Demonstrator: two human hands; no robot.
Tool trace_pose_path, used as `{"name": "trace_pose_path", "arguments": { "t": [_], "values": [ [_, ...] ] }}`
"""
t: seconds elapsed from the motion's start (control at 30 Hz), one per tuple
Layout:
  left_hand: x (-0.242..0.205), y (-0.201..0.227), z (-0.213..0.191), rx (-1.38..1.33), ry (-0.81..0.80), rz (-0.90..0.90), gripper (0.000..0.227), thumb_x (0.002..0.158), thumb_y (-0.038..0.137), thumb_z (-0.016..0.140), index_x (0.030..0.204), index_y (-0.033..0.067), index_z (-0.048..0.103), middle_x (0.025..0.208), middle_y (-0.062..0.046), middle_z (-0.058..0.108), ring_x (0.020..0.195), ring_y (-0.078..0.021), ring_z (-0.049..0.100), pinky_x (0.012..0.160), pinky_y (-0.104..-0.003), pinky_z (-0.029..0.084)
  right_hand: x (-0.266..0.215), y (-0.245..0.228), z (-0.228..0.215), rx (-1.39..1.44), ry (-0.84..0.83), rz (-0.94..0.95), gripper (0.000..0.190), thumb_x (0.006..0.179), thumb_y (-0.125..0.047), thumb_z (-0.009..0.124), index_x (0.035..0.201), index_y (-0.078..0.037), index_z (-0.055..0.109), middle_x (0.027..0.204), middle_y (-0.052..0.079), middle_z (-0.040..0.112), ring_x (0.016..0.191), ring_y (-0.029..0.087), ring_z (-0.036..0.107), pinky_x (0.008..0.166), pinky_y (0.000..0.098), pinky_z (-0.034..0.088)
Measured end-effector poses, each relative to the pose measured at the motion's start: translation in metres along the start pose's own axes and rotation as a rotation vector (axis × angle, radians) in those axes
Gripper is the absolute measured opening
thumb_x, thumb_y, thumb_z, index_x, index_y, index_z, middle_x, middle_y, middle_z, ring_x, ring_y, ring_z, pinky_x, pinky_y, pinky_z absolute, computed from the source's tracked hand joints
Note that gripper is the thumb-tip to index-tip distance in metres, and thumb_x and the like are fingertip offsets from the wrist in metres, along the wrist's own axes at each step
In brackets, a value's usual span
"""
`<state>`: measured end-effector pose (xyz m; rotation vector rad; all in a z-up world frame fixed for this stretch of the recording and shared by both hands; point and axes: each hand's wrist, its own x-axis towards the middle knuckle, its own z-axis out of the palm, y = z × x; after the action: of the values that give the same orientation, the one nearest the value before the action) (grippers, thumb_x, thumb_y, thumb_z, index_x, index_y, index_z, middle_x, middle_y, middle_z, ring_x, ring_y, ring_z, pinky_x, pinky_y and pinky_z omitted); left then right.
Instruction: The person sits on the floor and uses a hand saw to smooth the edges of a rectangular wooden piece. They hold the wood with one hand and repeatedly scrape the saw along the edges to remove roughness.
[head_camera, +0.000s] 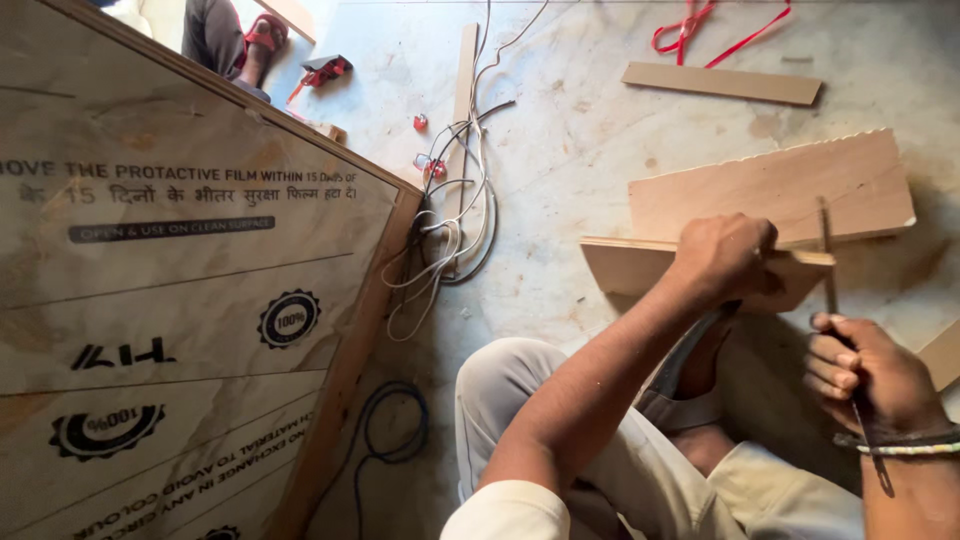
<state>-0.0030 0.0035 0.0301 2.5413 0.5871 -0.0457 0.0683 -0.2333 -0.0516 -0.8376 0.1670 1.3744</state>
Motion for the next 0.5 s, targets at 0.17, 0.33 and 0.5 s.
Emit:
{"name": "trace_pose_path", "arguments": {
  "t": [0.17,0.33,0.5],
  "values": [
    [0.008,0.003,0.009,0.086,-0.109,0.025,0.041,0.053,0.04,0.09,0.087,0.0211,0.079,0.086,-0.007,0.077,0.084,-0.0259,0.076,0.07,-0.04,0.059,0.004,0.001,0.0,0.077,-0.038,-0.016,0.015,0.108,-0.026,0.05,0.106,-0.011,0.054,0.062,-0.01,0.04,0.049,0.002,0.037,0.042,0.0192,0.034],
    [0.003,0.009,0.0,0.116,-0.087,0.008,0.038,0.058,0.04,0.09,0.087,0.0192,0.08,0.087,-0.007,0.077,0.086,-0.0267,0.075,0.072,-0.041,0.059,0.006,-0.001,0.017,-0.024,0.067,-0.054,0.016,0.107,-0.026,0.049,0.104,-0.011,0.054,0.061,-0.01,0.038,0.047,0.002,0.035,0.041,0.0185,0.031],
    [0.005,0.0,0.008,0.098,-0.102,0.033,0.038,0.056,0.038,0.091,0.087,0.019,0.08,0.09,-0.007,0.078,0.087,-0.0265,0.076,0.072,-0.041,0.059,-0.003,-0.001,0.02,-0.024,0.052,-0.038,0.015,0.106,-0.025,0.049,0.103,-0.011,0.054,0.061,-0.01,0.039,0.046,0.001,0.036,0.041,0.0185,0.032]
  ]
}}
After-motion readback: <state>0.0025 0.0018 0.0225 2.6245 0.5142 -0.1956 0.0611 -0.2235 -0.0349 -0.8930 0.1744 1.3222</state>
